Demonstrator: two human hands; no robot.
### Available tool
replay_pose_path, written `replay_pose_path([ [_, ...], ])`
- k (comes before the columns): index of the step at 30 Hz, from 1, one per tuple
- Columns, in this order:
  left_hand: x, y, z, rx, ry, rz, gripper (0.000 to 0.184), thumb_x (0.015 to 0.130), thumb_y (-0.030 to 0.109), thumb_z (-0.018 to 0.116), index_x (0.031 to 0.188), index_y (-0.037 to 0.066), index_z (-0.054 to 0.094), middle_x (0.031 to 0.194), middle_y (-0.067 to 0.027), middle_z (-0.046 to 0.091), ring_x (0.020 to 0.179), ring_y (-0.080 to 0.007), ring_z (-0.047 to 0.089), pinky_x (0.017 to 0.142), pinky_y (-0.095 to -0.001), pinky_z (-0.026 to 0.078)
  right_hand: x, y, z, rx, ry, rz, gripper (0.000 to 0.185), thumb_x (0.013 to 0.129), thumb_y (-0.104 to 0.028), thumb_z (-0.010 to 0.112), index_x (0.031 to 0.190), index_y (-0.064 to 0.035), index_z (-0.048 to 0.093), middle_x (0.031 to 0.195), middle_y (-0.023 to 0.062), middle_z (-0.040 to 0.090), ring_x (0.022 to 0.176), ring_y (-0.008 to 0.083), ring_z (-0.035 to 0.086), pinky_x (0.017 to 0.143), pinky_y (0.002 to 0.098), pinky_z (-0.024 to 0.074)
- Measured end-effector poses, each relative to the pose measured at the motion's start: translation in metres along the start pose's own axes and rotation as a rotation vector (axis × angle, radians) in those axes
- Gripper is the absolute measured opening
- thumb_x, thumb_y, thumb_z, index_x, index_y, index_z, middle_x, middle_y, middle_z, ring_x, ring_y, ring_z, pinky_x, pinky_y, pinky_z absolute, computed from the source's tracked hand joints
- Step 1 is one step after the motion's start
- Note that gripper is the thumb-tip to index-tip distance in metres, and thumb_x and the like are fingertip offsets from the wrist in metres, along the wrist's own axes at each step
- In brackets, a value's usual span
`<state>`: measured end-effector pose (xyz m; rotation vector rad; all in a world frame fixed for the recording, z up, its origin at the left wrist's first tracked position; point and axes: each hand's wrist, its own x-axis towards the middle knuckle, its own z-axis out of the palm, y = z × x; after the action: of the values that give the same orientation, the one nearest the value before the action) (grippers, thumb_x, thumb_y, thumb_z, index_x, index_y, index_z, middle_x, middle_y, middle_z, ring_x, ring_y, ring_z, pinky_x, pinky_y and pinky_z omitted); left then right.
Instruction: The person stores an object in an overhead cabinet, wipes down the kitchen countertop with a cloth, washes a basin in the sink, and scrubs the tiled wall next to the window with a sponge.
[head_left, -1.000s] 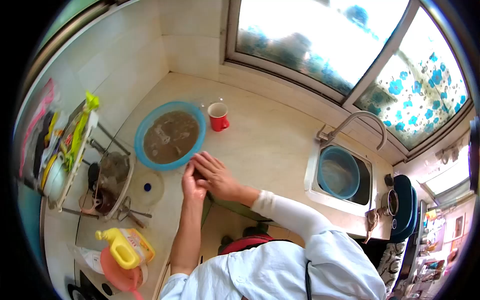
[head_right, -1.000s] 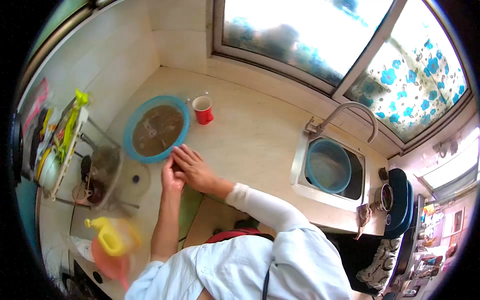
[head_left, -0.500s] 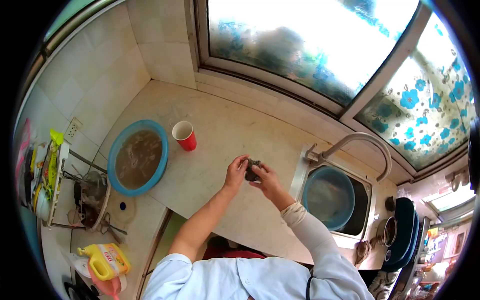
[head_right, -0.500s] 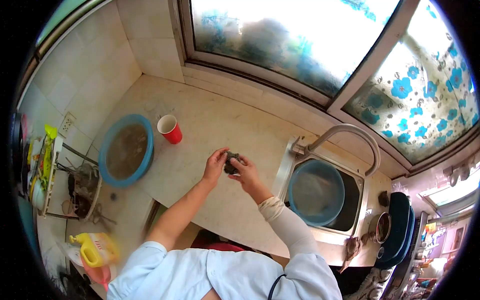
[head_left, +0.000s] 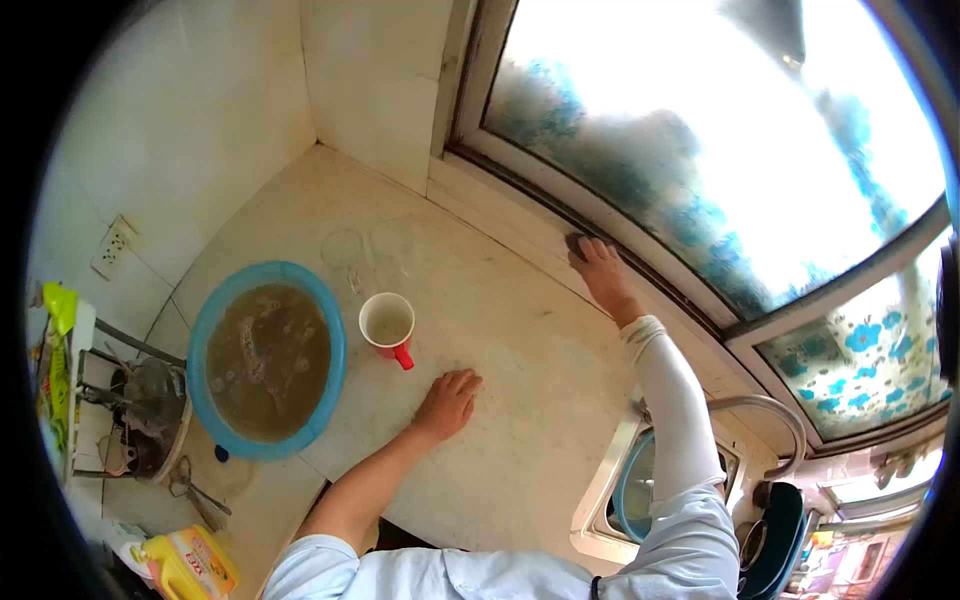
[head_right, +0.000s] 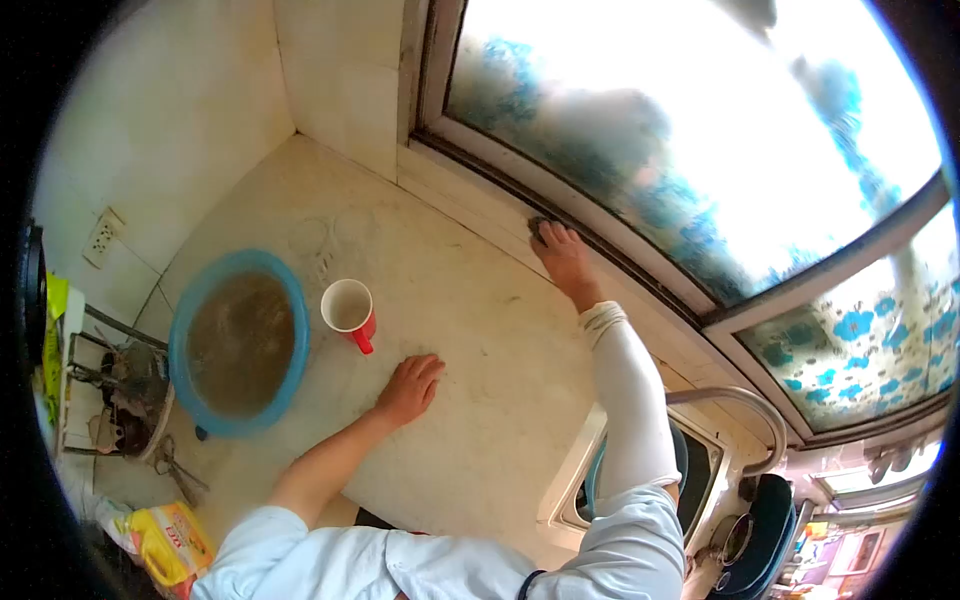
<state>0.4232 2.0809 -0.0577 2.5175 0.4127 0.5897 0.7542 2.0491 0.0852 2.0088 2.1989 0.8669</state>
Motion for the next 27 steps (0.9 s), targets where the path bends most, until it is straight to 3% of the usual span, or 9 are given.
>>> replay_pose_path([
  [2,-0.002,0.001,-0.003,-0.037,-0.051,-0.023,0.035,0.079,0.011,0.052,0.112,0.003,0.047,0.118,-0.0118,0.044,0.107,-0.0284,0.043,0.09,-0.0398,0.037,-0.005,0.003,0.011,-0.139,-0.121,-0.133,0.033,0.074,-0.01,0.055,0.107,-0.0046,0.055,0.114,0.0066,0.048,0.106,0.0193,0.044,0.078,0.0301,0.0417],
  [5,0.0,-0.002,-0.006,-0.04,-0.062,-0.007,0.036,0.078,0.011,0.053,0.113,0.003,0.047,0.118,-0.0121,0.043,0.107,-0.0276,0.043,0.089,-0.0392,0.037,-0.038,0.016,0.015,-0.107,-0.272,-0.212,0.031,0.074,-0.011,0.055,0.104,-0.0059,0.058,0.113,0.0056,0.049,0.106,0.0188,0.044,0.079,0.0307,0.043],
  [8,0.001,-0.003,-0.01,-0.075,-0.088,-0.03,0.037,0.078,0.012,0.054,0.113,0.002,0.047,0.117,-0.0119,0.043,0.107,-0.0266,0.043,0.088,-0.0388,0.037,-0.02,0.027,0.022,-0.109,-0.245,-0.38,0.029,0.074,-0.012,0.055,0.102,-0.0064,0.06,0.11,0.0051,0.051,0.105,0.0192,0.045,0.078,0.0319,0.0435],
  [11,0.002,-0.002,-0.011,-0.08,-0.088,-0.036,0.038,0.077,0.012,0.054,0.113,0.001,0.047,0.116,-0.011,0.044,0.107,-0.0256,0.043,0.087,-0.0389,0.038,0.086,-0.008,0.054,-0.168,-0.345,-0.395,0.034,0.077,-0.011,0.048,0.111,-0.0064,0.054,0.112,0.0075,0.049,0.103,0.0227,0.047,0.076,0.033,0.0438],
  [14,0.003,-0.002,-0.013,-0.094,-0.104,-0.049,0.038,0.077,0.012,0.055,0.113,0.001,0.047,0.116,-0.0102,0.043,0.107,-0.0247,0.043,0.086,-0.0385,0.038,0.217,-0.064,0.079,0.023,0.058,-0.348,0.029,0.078,-0.007,0.046,0.106,-0.004,0.053,0.104,0.0095,0.05,0.1,0.0248,0.047,0.081,0.034,0.0416],
  [17,0.003,-0.006,-0.01,-0.107,-0.102,-0.044,0.039,0.077,0.012,0.055,0.113,0.002,0.047,0.116,-0.0098,0.043,0.107,-0.0245,0.043,0.086,-0.0382,0.038,0.269,-0.079,0.08,0.105,0.097,-0.199,0.027,0.076,-0.008,0.051,0.102,-0.0031,0.054,0.106,0.008,0.051,0.102,0.0221,0.046,0.084,0.033,0.0406],
  [19,0.001,-0.007,-0.008,-0.133,-0.08,-0.049,0.039,0.077,0.012,0.055,0.114,0.002,0.047,0.116,-0.0099,0.043,0.107,-0.0245,0.043,0.086,-0.0383,0.038,0.24,-0.062,0.083,0.058,0.056,-0.26,0.029,0.075,-0.008,0.052,0.104,-0.0023,0.054,0.104,0.0076,0.051,0.1,0.0224,0.046,0.084,0.0331,0.0411],
  [23,0.002,-0.009,-0.012,-0.17,-0.081,-0.065,0.038,0.077,0.012,0.055,0.113,0.002,0.047,0.117,-0.0095,0.044,0.108,-0.0241,0.043,0.086,-0.0387,0.037,0.121,-0.032,0.078,-0.073,-0.238,-0.26,0.03,0.075,-0.008,0.051,0.104,-0.0016,0.054,0.099,0.0095,0.05,0.098,0.0242,0.046,0.08,0.0335,0.0429],
  [27,-0.001,-0.008,-0.01,-0.162,-0.09,-0.048,0.038,0.077,0.012,0.055,0.113,0.002,0.048,0.12,-0.0091,0.043,0.108,-0.0237,0.043,0.087,-0.0389,0.037,0.158,-0.038,0.073,-0.063,-0.006,-0.312,0.028,0.075,-0.009,0.051,0.101,-0.0018,0.055,0.097,0.0102,0.049,0.092,0.0247,0.048,0.076,0.035,0.0439],
])
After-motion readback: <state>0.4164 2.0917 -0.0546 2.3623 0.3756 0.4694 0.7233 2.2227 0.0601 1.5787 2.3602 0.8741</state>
